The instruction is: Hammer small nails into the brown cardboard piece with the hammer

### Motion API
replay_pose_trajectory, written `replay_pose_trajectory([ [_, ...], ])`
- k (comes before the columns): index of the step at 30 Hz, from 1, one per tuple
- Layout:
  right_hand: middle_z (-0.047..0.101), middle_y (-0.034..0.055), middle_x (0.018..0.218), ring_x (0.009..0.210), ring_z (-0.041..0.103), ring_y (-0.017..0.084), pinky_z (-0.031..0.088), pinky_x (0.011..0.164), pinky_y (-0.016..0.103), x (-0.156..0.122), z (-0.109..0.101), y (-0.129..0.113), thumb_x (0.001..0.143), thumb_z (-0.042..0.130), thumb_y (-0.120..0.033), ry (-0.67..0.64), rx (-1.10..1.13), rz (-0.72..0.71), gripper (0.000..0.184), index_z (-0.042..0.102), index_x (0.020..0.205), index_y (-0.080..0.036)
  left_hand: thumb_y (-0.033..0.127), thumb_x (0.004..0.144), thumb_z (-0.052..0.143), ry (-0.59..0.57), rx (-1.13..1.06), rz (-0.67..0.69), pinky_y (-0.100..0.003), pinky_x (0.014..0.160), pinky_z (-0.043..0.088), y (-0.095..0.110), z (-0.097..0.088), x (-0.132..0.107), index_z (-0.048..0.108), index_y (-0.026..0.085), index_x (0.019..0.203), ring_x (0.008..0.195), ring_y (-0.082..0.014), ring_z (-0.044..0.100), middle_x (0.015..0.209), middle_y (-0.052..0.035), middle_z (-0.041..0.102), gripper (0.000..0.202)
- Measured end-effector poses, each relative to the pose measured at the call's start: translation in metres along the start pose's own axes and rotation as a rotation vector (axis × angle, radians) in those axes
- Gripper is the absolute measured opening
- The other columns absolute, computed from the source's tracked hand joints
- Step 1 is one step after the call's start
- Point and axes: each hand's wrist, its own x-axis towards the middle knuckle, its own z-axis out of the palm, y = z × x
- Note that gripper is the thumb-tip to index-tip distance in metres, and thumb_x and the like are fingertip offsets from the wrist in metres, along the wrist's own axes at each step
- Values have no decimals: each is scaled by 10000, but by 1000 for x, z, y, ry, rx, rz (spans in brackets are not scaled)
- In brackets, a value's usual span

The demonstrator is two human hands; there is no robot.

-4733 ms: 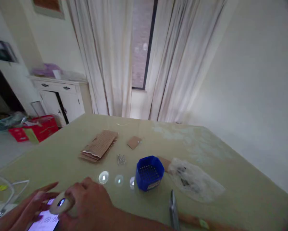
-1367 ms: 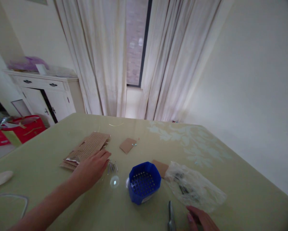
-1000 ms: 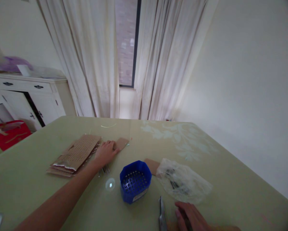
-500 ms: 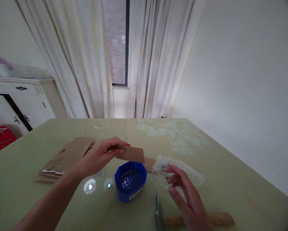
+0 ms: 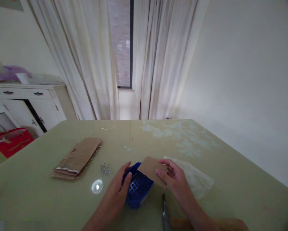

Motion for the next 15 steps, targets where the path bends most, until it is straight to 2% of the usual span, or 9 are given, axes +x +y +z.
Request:
replay_pose_trajectory([
  [3,828,107,1019,858,797,306,627,712,386,-1,1,2,663,982,-623,-37,-11,24,637,714,1083,-227,558,1045,580,59,35,13,-619,1307,386,-2,18,-29,564,199,1576,1542,-363,548,1621,-183,625,641],
  [5,828,102,969,866,792,312,629,724,393,-4,4,5,655,985,-617,-68,-21,47,601,736,1036,-225,569,1047,574,78,16,30,-633,1328,345,2,24,-40,598,204,1552,1547,-370,538,1617,-177,631,623],
  [7,818,91,941,870,780,305,622,736,385,-7,8,10,653,987,-607,-71,-42,60,554,768,992,-227,553,1072,533,65,-68,-5,-610,1339,339,6,26,-42,610,224,1549,1560,-353,528,1638,-149,620,585],
  [11,779,80,963,835,759,286,595,698,361,-12,14,17,647,984,-606,-47,-85,85,534,820,989,-230,563,1086,513,6,-297,-164,-519,1342,370,11,28,-41,626,269,1547,1604,-317,484,1680,-79,591,559],
  [15,769,83,968,844,761,289,590,701,357,-15,16,18,700,940,-648,-46,-81,117,547,815,1023,-224,632,1061,560,3,-417,-208,-501,1319,417,8,30,-47,601,280,1577,1611,-334,472,1706,-74,562,626],
])
